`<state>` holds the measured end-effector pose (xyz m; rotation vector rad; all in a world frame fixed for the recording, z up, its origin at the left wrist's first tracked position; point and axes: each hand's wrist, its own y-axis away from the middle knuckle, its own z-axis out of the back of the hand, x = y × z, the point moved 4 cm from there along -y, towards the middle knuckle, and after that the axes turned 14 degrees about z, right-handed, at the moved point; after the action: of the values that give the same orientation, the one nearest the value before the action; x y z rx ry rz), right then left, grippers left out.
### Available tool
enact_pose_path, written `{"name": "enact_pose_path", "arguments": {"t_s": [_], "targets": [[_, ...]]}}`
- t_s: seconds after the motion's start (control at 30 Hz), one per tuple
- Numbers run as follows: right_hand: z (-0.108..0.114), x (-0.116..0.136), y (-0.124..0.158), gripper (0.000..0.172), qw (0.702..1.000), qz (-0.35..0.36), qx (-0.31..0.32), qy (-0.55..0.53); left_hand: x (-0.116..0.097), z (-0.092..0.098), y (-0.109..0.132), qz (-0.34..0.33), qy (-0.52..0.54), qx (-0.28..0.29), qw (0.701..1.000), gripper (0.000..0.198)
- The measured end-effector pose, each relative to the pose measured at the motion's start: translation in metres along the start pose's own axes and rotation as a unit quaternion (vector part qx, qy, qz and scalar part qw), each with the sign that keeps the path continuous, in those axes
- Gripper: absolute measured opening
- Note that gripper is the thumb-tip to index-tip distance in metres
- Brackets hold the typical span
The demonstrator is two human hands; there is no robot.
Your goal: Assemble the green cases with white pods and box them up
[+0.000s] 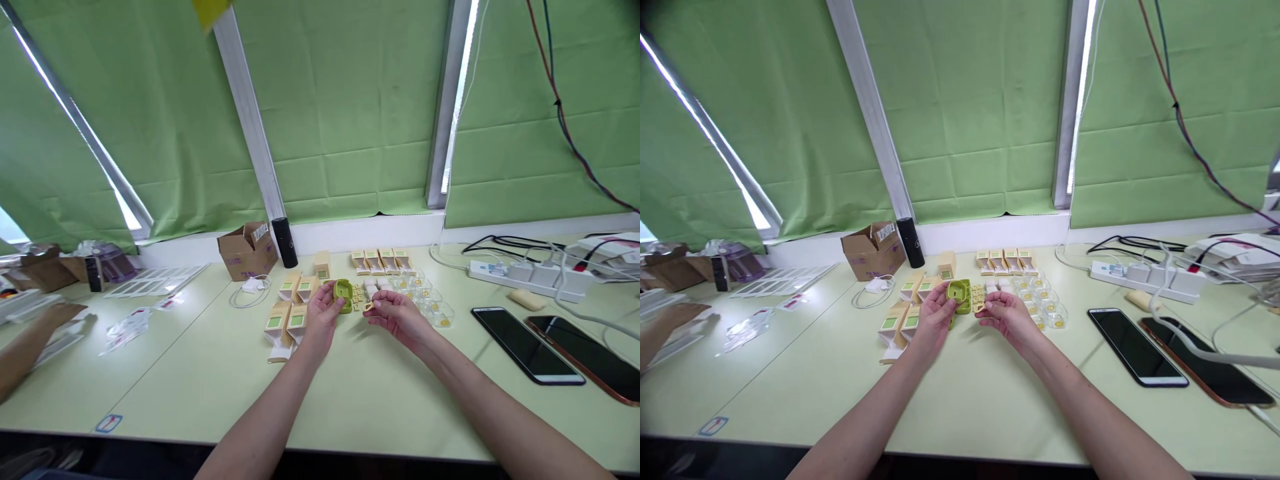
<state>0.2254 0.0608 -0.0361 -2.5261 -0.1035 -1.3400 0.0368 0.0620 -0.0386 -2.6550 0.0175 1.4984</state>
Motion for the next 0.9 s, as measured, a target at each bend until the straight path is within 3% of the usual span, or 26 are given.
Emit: {"name": "enact_pose_path", "arguments": {"t_s": [0.33,0.47,0.67,0.9], "targets": [[0.012,0.006,-0.003,0.035,0.996,0.069,-0.058,-0.005,0.005,-0.002,0.001,-0.001,-0.044,0.001,0.999,0.065],[0.011,0.010,-0.002,0.029,0.996,0.070,-0.056,-0.018,0.006,-0.003,0.002,-0.003,-0.056,0.002,0.998,0.065],[0.007,0.013,0.001,0.037,0.996,0.066,-0.042,-0.035,0.006,-0.005,0.003,0.000,-0.065,-0.001,0.998,0.066],[0.006,0.013,0.002,0.033,0.997,0.058,-0.037,-0.042,0.006,-0.006,0.004,0.005,-0.073,0.002,0.997,0.065]]}}
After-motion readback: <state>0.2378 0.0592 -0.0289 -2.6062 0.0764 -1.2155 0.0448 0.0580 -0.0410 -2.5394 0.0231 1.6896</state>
